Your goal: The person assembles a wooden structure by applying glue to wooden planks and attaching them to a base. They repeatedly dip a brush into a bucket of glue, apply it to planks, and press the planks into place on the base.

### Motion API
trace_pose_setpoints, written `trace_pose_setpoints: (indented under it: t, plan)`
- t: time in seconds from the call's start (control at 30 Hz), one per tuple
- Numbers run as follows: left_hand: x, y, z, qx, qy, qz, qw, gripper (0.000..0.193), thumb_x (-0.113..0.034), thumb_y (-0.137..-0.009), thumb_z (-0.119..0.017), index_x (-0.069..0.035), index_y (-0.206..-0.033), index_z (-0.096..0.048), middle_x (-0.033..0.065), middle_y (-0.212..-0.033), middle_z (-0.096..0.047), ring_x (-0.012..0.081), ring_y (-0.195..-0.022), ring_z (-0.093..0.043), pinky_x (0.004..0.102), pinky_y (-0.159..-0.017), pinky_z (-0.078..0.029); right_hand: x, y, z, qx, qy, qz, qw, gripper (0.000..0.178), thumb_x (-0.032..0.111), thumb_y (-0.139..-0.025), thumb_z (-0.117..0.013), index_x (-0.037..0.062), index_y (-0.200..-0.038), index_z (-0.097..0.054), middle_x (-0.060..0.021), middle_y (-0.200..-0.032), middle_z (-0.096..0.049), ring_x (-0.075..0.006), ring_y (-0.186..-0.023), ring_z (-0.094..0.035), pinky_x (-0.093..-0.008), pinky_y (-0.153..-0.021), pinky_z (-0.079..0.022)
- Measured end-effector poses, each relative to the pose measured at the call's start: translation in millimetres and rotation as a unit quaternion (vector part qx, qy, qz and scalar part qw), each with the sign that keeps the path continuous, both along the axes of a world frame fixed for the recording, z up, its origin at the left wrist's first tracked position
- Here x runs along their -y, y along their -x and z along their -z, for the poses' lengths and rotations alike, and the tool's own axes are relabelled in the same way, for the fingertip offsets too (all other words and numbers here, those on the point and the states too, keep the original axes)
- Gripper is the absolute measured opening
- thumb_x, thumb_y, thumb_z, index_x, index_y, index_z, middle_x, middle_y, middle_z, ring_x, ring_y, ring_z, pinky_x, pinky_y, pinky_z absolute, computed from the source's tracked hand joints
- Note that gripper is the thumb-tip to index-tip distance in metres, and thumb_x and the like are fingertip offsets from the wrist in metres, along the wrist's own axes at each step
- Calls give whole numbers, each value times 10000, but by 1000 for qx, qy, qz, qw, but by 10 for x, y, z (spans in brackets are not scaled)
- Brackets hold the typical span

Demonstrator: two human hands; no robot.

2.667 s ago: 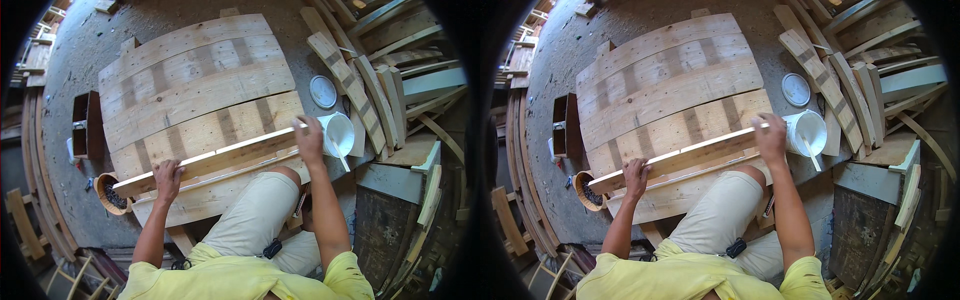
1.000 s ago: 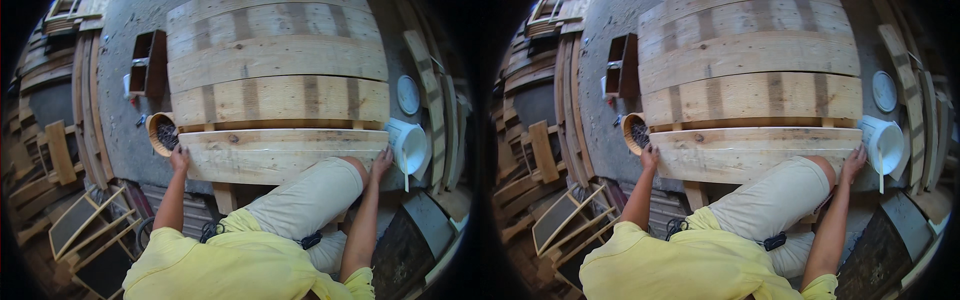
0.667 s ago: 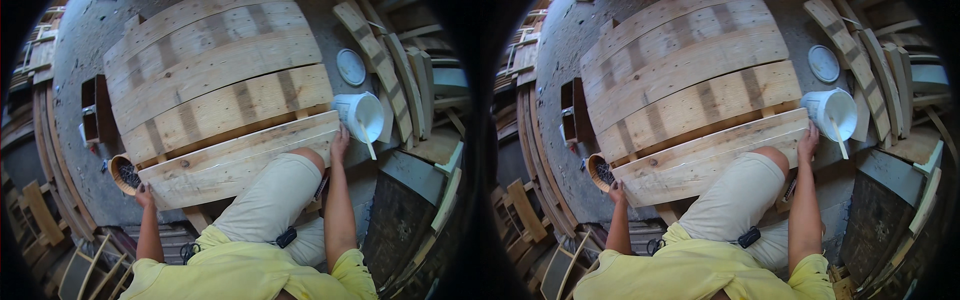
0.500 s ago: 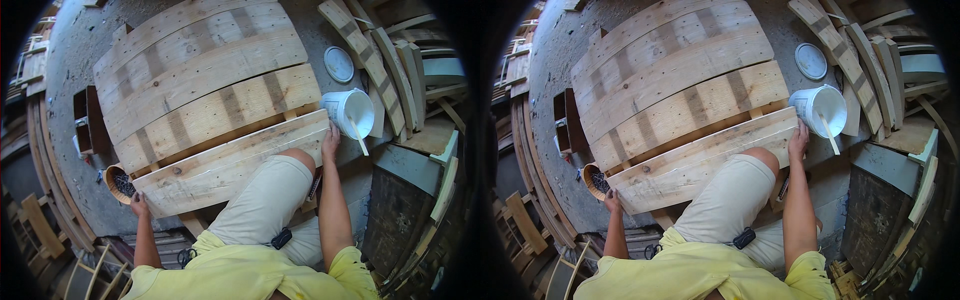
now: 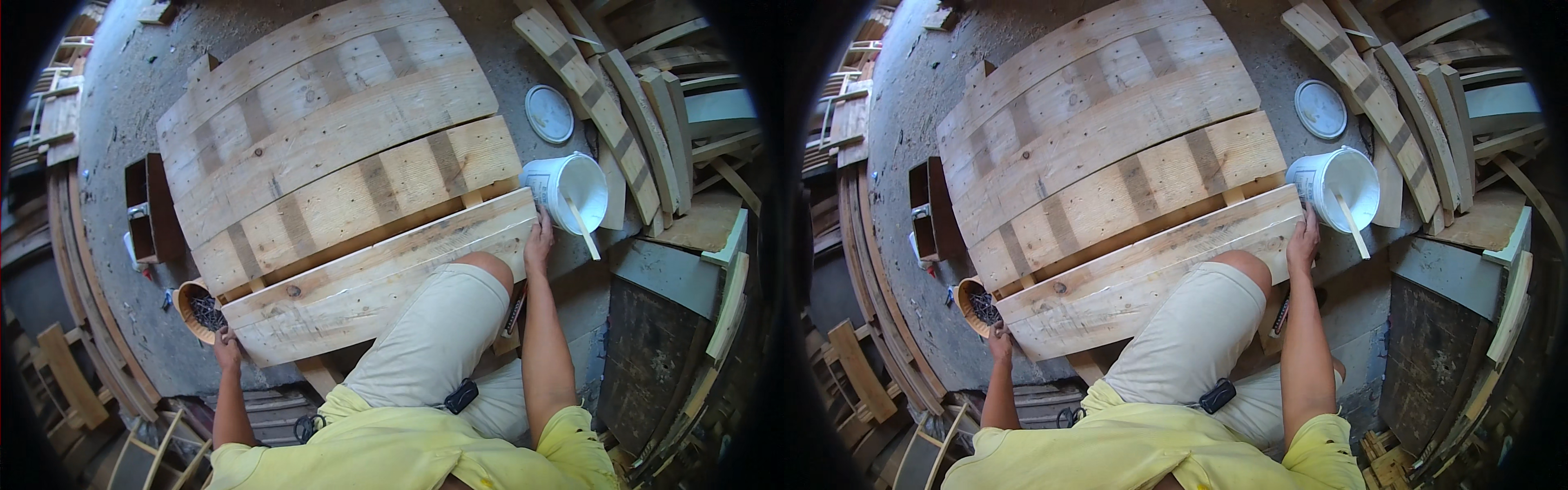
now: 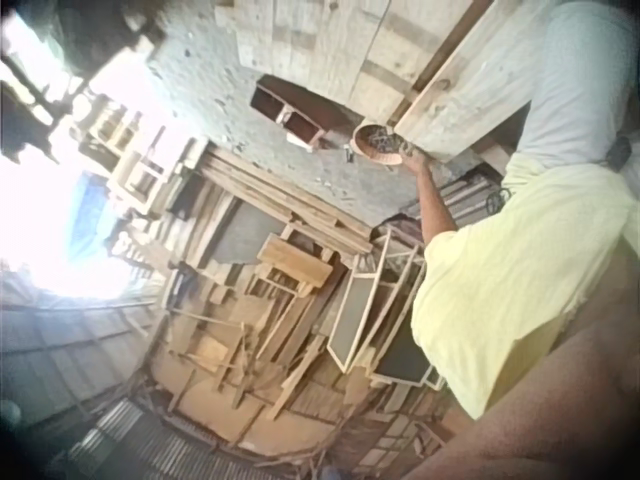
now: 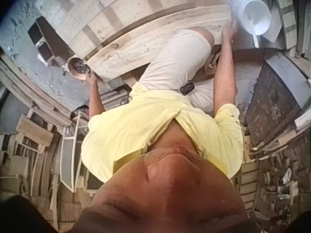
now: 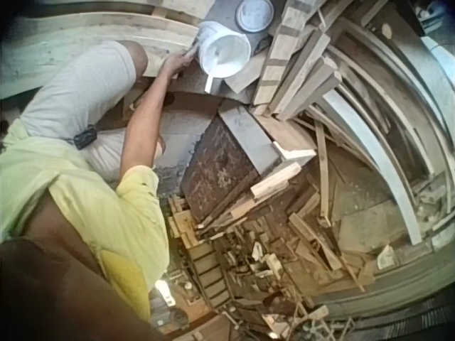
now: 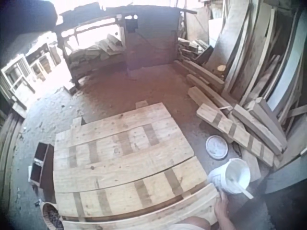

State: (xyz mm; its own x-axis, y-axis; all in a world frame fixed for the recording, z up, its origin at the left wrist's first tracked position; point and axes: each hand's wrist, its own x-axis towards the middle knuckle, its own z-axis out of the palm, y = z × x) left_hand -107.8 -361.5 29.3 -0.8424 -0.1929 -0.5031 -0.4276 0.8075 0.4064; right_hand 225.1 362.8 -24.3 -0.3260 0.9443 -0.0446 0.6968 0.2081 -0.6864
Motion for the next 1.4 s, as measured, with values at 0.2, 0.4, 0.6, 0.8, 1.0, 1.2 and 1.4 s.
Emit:
trace_pose_setpoints:
  t: [0.2, 0.4, 0.6, 0.8, 1.0, 1.2, 1.4]
  plan:
    - [-746, 347, -454, -260, 169, 185, 932, 430, -48, -867, -612, -10, -1295, -591, 214, -1153, -685, 410, -1074, -635, 459, -961, -481, 266, 34, -563, 35, -57, 18, 998, 421, 144, -963, -495, -5, -1345, -587, -224, -1330, -615, -396, -1236, -570, -441, -1074, -420]
    - [-3175, 188, -438, -253, -1, 537, 805, 701, -171, -782, -792, -103, -1416, -499, 152, -1501, -443, 376, -1447, -332, 527, -1182, -263, -788, -92, -1203, 172, -178, -8, 969, 301, 244, -920, -649, 30, -1127, -697, -150, -1169, -668, -345, -1125, -623, -485, -1002, -451]
    - [-3954, 143, -272, -214, 57, 666, 712, 863, -400, -812, -769, -149, -1540, -378, 146, -1638, -247, 369, -1542, -133, 556, -1228, -106, -1195, 131, -961, 538, 36, -95, 837, 314, 307, -877, -670, 132, -1129, -736, -104, -1221, -697, -290, -1202, -627, -566, -1027, -384]
    - [-4096, 130, -181, -209, 62, 678, 702, 928, -314, -736, -820, -105, -1526, -379, 180, -1631, -255, 408, -1530, -167, 595, -1219, -146, -1432, -75, -905, 532, -30, -103, 840, 256, 150, -929, -539, 103, -1042, -764, -122, -1099, -746, -311, -1082, -693, -539, -951, -461]
    - [-4089, 348, -820, -236, 7, 694, 681, 685, -218, -729, -790, -20, -1346, -567, 221, -1427, -542, 402, -1341, -495, 446, -1125, -416, -1581, -148, -1366, 510, -73, -142, 845, 281, 134, -924, -509, 94, -1001, -777, -156, -1068, -750, -325, -969, -733, -443, -803, -576]
    - [-4056, 680, -1015, -282, -12, 566, 775, 467, -168, -773, -736, -61, -1214, -628, 143, -1175, -684, 343, -1080, -651, 441, -946, -518, -1394, -82, -1427, 458, -70, -161, 871, 272, 123, -915, -507, 50, -962, -764, -203, -1003, -743, -359, -936, -733, -487, -785, -581]
    - [-4167, 956, -974, -192, 52, 573, 795, 444, -319, -815, -788, -103, -1175, -643, 186, -986, -714, 368, -977, -671, 462, -829, -519, -1268, -45, -1098, 362, -4, -186, 913, 198, 145, -850, -616, 31, -903, -769, -211, -949, -741, -347, -883, -735, -467, -770, -583]
